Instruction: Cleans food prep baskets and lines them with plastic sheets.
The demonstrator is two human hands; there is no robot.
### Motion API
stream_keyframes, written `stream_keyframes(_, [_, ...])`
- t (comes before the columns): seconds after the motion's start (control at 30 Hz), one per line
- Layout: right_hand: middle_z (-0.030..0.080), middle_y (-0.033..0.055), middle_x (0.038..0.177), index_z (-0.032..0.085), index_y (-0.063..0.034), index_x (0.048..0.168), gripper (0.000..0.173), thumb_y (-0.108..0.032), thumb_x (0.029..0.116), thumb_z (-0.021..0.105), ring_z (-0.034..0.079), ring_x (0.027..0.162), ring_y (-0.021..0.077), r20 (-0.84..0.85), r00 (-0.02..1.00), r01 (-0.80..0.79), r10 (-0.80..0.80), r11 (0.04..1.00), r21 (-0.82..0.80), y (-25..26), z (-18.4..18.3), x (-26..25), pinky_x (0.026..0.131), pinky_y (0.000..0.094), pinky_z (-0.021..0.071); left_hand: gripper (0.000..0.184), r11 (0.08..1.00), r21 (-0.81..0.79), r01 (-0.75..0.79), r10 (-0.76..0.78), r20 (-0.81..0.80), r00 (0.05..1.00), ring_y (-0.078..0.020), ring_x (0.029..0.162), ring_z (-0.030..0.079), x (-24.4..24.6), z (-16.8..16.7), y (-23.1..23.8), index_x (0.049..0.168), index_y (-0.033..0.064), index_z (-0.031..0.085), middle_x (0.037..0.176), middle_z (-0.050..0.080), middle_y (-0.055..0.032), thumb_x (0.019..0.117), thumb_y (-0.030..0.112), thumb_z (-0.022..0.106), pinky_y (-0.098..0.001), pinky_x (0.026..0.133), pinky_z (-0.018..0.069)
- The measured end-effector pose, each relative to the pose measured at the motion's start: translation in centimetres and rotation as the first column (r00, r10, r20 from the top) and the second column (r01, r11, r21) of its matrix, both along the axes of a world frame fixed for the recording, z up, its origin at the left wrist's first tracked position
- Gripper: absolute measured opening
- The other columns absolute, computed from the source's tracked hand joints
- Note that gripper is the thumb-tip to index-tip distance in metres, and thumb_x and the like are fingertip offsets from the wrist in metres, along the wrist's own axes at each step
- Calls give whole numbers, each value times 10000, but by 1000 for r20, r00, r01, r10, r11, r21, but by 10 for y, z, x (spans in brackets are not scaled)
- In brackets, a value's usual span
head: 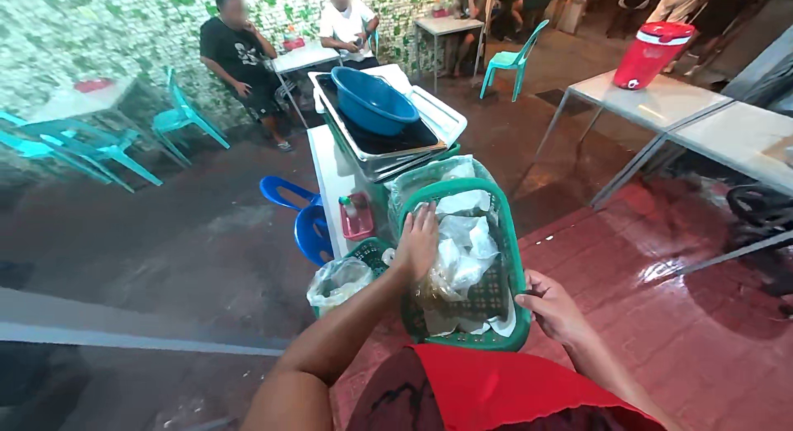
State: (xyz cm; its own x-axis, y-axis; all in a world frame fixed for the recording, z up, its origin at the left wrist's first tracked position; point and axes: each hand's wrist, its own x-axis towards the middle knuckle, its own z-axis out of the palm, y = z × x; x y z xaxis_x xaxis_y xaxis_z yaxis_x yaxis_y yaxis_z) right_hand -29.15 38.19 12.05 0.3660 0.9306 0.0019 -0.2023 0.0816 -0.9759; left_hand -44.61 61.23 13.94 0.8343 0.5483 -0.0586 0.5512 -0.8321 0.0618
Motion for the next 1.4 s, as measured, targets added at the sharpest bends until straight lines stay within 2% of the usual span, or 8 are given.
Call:
stream_keyframes(0.27, [631,-135,728,607,-225,814,180,-60,812,680,588,634,-32,170,985,-52,37,995,87,48,28,-21,578,154,504,359,979,189,-77,48,154,987,-436,1188,594,-15,47,53,1354,-44,541,1203,659,-253,999,8,531,-558,966,458])
stream_keyframes(0.53, [633,-53,698,593,-156,837,135,-43,899,556,606,601,32,135,989,64,-57,997,-48,106,66,6,569,212,538,317,985,168,37,-114,479,870,-386,1194,616,-37,106,86,1172,81,713,1124,727,-146,867,20,654,-674,1101,308])
stream_keyframes(0.67, [664,-75,761,604,-180,928,176,-55,958,484,630,636,16,155,987,52,-48,999,-17,133,86,34,582,217,562,279,963,269,15,-204,694,690,-371,1034,661,-75,152,91,1149,9,712,1076,691,-216,892,-18,605,-519,905,537])
stream_keyframes(0.87, [673,-69,768,616,-196,917,158,-107,969,497,612,596,17,144,989,31,-29,999,-12,180,83,91,537,206,540,231,887,269,-376,-57,871,488,-226,1277,545,-163,180,106,1076,-48,684,1317,608,-213,1001,139,572,-354,1091,417])
stream_keyframes(0.97, [652,-85,745,599,-210,959,138,-138,993,486,560,536,-8,104,991,93,-89,995,-33,202,78,132,492,172,496,328,775,-206,-598,447,847,287,-26,1087,597,-186,146,92,1254,-14,611,1202,645,-86,1015,195,531,-259,968,497])
stream_keyframes(1.07, [636,-73,805,542,-209,1051,121,-174,1016,431,562,584,5,31,989,144,-143,989,-37,230,77,177,523,189,493,286,552,-451,-701,784,567,252,-311,974,647,-209,47,101,1253,-24,591,1092,653,-239,996,99,565,-551,867,527])
stream_keyframes(1.17, [644,-54,858,527,-196,1078,121,-175,1007,432,602,659,32,1,988,156,-156,988,18,274,85,213,591,225,532,408,353,-399,-846,929,254,268,-470,1187,608,-217,-62,121,1318,-11,586,1285,608,-309,923,64,652,-666,980,485])
stream_keyframes(1.4, [651,-13,902,549,-161,1200,227,-214,999,457,627,710,101,96,993,56,-66,993,103,428,103,252,637,309,553,297,605,-254,-755,779,-10,627,-467,1251,569,-154,-152,102,1216,-2,686,1372,574,-271,934,-7,593,-618,1017,492])
